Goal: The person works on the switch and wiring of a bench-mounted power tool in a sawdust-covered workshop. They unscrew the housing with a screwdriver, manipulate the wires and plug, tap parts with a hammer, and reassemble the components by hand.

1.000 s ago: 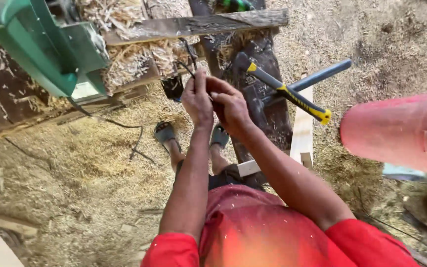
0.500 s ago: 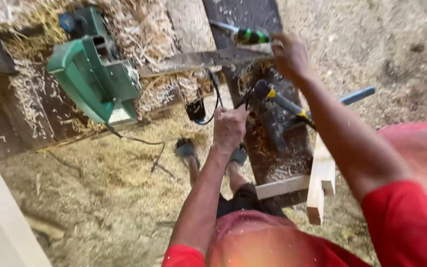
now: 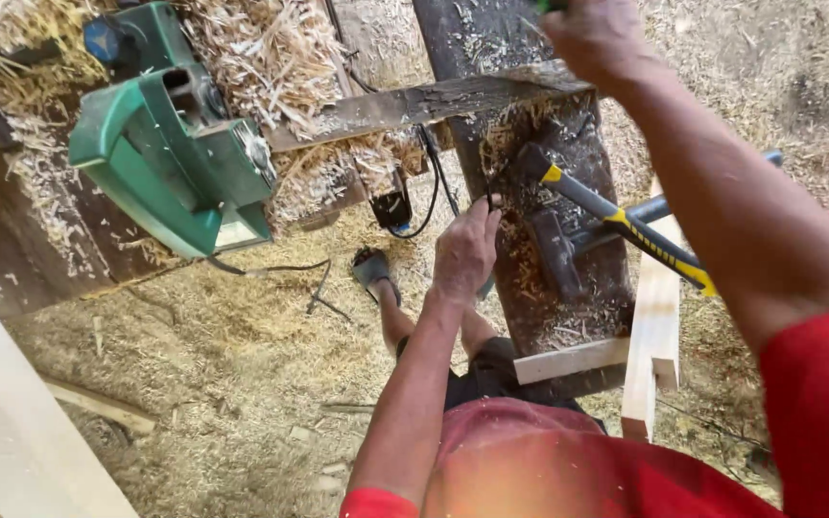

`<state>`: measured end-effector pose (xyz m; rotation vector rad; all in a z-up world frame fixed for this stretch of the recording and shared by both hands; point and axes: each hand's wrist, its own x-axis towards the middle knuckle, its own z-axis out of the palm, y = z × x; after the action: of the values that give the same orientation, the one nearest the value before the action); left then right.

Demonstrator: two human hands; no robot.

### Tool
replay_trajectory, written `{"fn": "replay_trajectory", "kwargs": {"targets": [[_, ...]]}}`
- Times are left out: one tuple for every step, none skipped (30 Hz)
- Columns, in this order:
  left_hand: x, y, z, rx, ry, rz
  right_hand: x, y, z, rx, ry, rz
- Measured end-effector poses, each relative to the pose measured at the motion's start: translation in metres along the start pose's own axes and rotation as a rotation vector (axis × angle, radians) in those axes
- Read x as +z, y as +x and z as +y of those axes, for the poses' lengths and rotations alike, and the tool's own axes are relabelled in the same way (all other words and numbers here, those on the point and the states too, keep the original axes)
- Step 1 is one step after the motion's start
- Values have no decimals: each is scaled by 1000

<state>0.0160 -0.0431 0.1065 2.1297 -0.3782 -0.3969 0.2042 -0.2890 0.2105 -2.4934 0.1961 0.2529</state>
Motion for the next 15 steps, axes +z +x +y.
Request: {"fn": "replay_trajectory", "kwargs": {"targets": [[-9,5,9,10,8,7,-11,-19,8,-8,3,11],[-18,9,19,-1,-91,71,-22,-39,15,34,22,27],[-29,11,30,-17,-188,142,-31,-57,20,69,42,35],[-30,12,28,-14,-180,157,-34,-85,24,53,47,38],[-32,8,25,-76,-418,293,-34,-113,27,60,44,70],[-34,3,22,-131,-656,431,-33,-143,30,67,42,101],[-36,4,11,-126,-647,459,-19,-165,32,39,47,96],[-38,5,0,-159,-759,550,-5,-188,35,118,250,109],[-35,1,-8,-198,-881,633,6,-218,41,209,445,111],[-40,2,-9,-199,-881,654,14,-230,26,193,442,98],[-43,4,-9,-265,-939,665,22,-244,12,225,378,60],[-47,7,-9,-331,-998,674,30,-257,-1,255,314,22],[-47,8,-11,-326,-1001,676,34,-258,-17,252,312,25],[-47,9,-14,-343,-1130,676,38,-259,-32,225,300,6],[-47,11,-17,-361,-1258,677,43,-258,-48,197,289,-15]]}}
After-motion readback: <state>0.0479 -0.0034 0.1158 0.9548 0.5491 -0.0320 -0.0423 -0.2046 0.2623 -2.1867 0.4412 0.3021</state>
